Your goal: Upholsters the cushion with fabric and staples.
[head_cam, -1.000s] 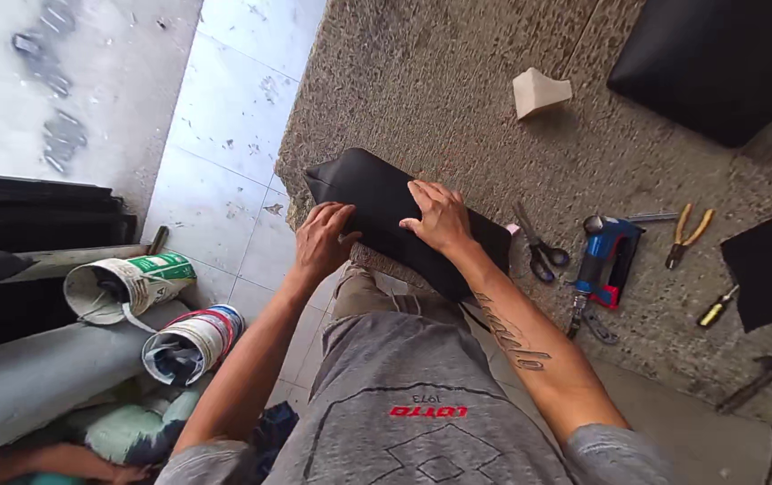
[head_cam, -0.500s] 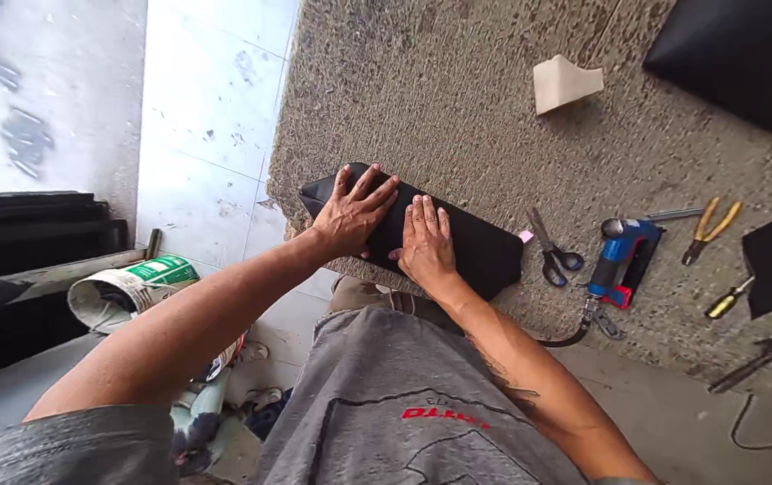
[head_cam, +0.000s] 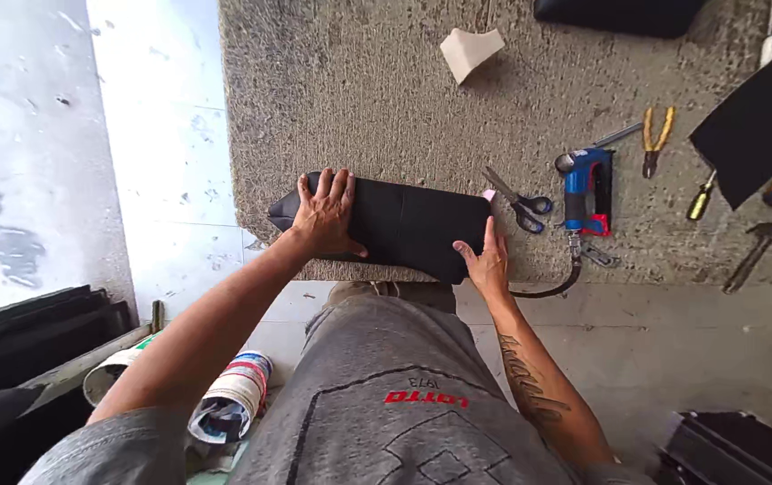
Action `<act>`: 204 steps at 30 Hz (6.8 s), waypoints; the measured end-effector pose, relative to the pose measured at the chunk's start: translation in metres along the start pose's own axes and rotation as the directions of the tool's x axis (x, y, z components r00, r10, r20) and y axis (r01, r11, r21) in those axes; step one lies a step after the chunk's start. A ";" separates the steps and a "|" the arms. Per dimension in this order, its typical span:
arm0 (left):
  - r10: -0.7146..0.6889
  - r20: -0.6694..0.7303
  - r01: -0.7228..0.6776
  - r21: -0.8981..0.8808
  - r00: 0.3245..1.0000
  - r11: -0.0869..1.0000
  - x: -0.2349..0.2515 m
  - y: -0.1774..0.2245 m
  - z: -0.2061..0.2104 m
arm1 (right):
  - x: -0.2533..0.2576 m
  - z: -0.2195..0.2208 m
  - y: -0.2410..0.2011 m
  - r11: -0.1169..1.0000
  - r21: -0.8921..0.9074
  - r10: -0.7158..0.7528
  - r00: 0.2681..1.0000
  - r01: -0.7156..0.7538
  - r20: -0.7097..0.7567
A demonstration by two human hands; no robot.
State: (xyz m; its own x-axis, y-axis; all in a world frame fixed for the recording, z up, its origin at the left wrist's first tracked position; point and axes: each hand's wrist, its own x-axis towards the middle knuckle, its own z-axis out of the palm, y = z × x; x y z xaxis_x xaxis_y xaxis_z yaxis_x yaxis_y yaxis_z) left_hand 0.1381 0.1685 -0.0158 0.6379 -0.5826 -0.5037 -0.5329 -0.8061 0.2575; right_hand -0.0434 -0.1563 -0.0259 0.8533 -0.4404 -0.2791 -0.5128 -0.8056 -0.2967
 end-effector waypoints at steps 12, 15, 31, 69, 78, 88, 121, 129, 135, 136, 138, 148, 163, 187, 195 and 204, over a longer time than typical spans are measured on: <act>0.256 -0.358 -0.362 -0.269 0.898 0.893 0.100 0.105 -0.033 | 0.026 -0.043 0.030 0.936 0.334 0.144 0.986 -0.107 -0.088; -0.014 -0.337 -0.106 -0.335 0.942 0.936 0.176 0.135 -0.091 | 0.071 -0.061 0.027 0.921 0.390 0.053 0.995 -0.017 -0.082; -0.038 -0.281 -0.161 -0.648 0.959 0.744 0.186 0.251 -0.086 | 0.232 -0.101 0.022 0.717 0.682 -0.193 0.981 0.142 -0.001; -0.705 0.221 -0.249 -0.830 0.673 -0.499 -0.087 0.149 0.093 | 0.099 0.006 -0.136 0.845 0.118 -0.525 0.769 0.522 0.365; -0.087 -0.279 -0.159 -0.747 0.956 0.646 -0.121 0.147 -0.074 | -0.002 -0.027 -0.109 -0.038 0.930 -0.017 0.931 -0.366 0.366; 0.030 -0.169 -0.094 -0.383 0.985 0.919 -0.074 0.168 -0.038 | -0.018 -0.104 -0.006 0.691 0.376 -0.523 0.786 0.618 -0.330; 0.167 -0.763 0.078 0.274 0.625 0.959 -0.103 0.128 0.027 | 0.054 -0.043 -0.078 0.127 -0.373 -0.986 0.077 0.919 -0.146; 0.226 -0.867 0.292 0.378 0.444 0.879 -0.111 0.156 0.066 | 0.037 -0.026 -0.049 0.134 -0.424 -0.936 -0.026 0.896 -0.351; 0.233 -0.899 0.339 0.364 0.370 0.867 -0.111 0.165 0.079 | 0.031 -0.015 -0.040 0.168 -0.363 -0.876 -0.030 0.917 -0.481; 0.224 -0.907 0.338 0.349 0.357 0.874 -0.109 0.165 0.080 | 0.032 -0.013 -0.042 0.168 -0.340 -0.866 -0.026 0.925 -0.499; 0.200 -0.924 0.317 0.306 0.325 0.898 -0.107 0.163 0.079 | 0.034 -0.011 -0.044 0.171 -0.295 -0.846 -0.014 0.940 -0.534; -0.003 -0.956 0.144 0.041 0.293 0.989 -0.100 0.155 0.060 | 0.036 -0.020 -0.058 0.195 -0.052 -0.829 0.137 0.979 -0.542; -0.196 -0.878 0.014 -0.212 0.437 0.977 -0.106 0.166 0.037 | 0.013 -0.032 -0.060 0.332 0.091 -0.820 0.334 0.939 -0.465; -0.004 -0.992 0.057 0.003 0.126 0.998 -0.091 0.190 0.083 | 0.010 -0.025 -0.046 0.064 0.175 -0.791 0.157 0.982 -0.591; -0.084 -0.993 0.110 -0.093 -0.080 0.990 -0.076 0.205 0.088 | 0.000 -0.003 -0.048 0.091 0.091 -0.613 0.127 0.992 -0.780; -0.408 -0.909 0.234 -0.378 0.092 0.896 -0.081 0.218 0.060 | -0.016 -0.025 -0.066 0.372 0.220 -0.666 0.425 0.902 -0.614</act>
State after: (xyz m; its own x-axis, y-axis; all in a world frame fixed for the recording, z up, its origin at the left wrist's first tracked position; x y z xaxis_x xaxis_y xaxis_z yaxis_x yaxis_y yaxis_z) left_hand -0.0632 0.0461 0.0322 0.7808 0.1806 0.5981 -0.1176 -0.8977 0.4246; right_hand -0.0211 -0.1059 0.0216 0.7615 0.1061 0.6395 0.5579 -0.6095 -0.5633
